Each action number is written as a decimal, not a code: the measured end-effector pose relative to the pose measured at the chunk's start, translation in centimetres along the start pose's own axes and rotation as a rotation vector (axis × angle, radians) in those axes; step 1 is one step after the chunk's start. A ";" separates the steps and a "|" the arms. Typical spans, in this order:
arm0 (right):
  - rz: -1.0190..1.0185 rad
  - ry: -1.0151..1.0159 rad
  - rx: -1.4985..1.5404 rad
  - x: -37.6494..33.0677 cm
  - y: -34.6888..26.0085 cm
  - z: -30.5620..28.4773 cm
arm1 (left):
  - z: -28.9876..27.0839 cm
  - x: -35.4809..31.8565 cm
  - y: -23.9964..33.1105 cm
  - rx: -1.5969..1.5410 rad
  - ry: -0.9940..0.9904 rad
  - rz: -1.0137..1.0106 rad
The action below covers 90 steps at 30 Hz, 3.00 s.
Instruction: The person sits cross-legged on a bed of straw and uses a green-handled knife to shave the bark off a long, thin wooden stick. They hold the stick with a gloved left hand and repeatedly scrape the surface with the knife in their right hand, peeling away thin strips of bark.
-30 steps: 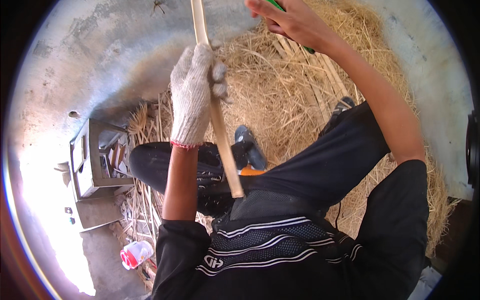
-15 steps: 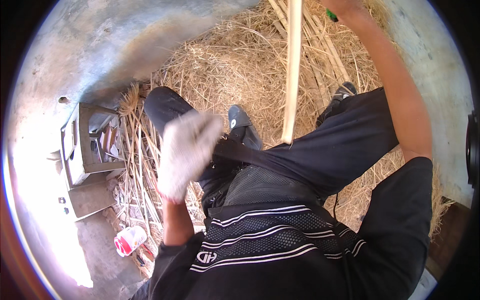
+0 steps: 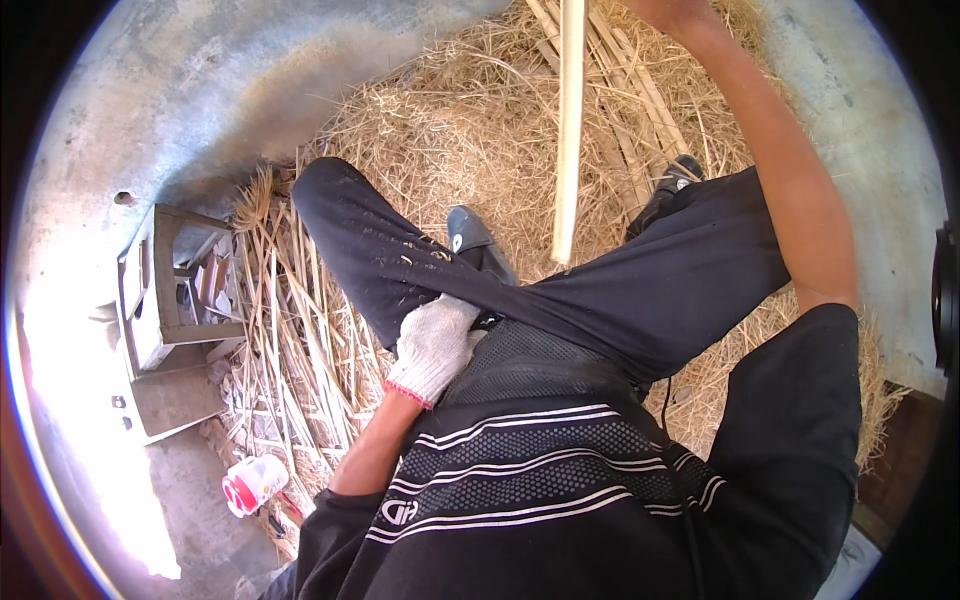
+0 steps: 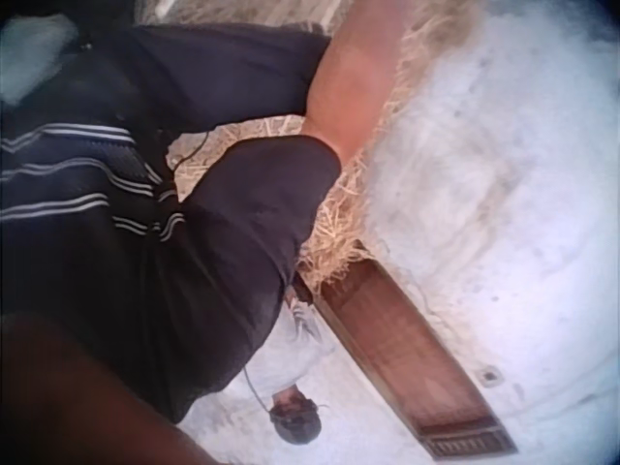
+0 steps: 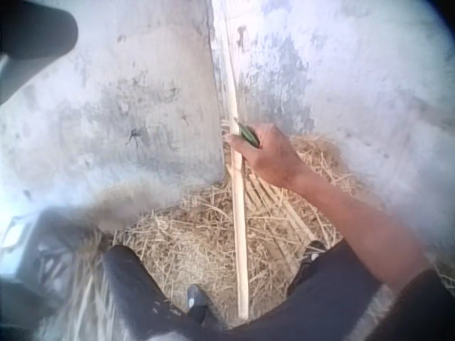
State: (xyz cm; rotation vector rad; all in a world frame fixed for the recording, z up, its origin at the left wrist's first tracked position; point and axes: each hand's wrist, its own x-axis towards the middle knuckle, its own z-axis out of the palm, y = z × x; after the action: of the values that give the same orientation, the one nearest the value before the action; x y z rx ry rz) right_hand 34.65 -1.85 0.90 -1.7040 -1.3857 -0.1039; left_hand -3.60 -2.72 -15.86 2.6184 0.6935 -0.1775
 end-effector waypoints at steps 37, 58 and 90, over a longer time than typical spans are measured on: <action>-0.042 -0.098 -0.025 -1.6 -0.8 0.3 | -8.0 -1.2 -7.1 0.131 0.380 0.231; -0.136 0.166 0.185 -2.1 -1.0 -0.8 | -11.9 5.6 -0.4 0.249 -0.304 0.482; -0.290 0.110 -0.023 -2.0 -1.5 -0.7 | -7.0 0.7 -0.8 0.330 -0.240 -0.095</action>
State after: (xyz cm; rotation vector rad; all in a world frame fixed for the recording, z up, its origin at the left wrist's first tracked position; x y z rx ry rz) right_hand 33.02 -3.84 1.07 -1.4833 -1.5446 -0.3715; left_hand -3.31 1.23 -10.04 2.8036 0.7573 -0.6757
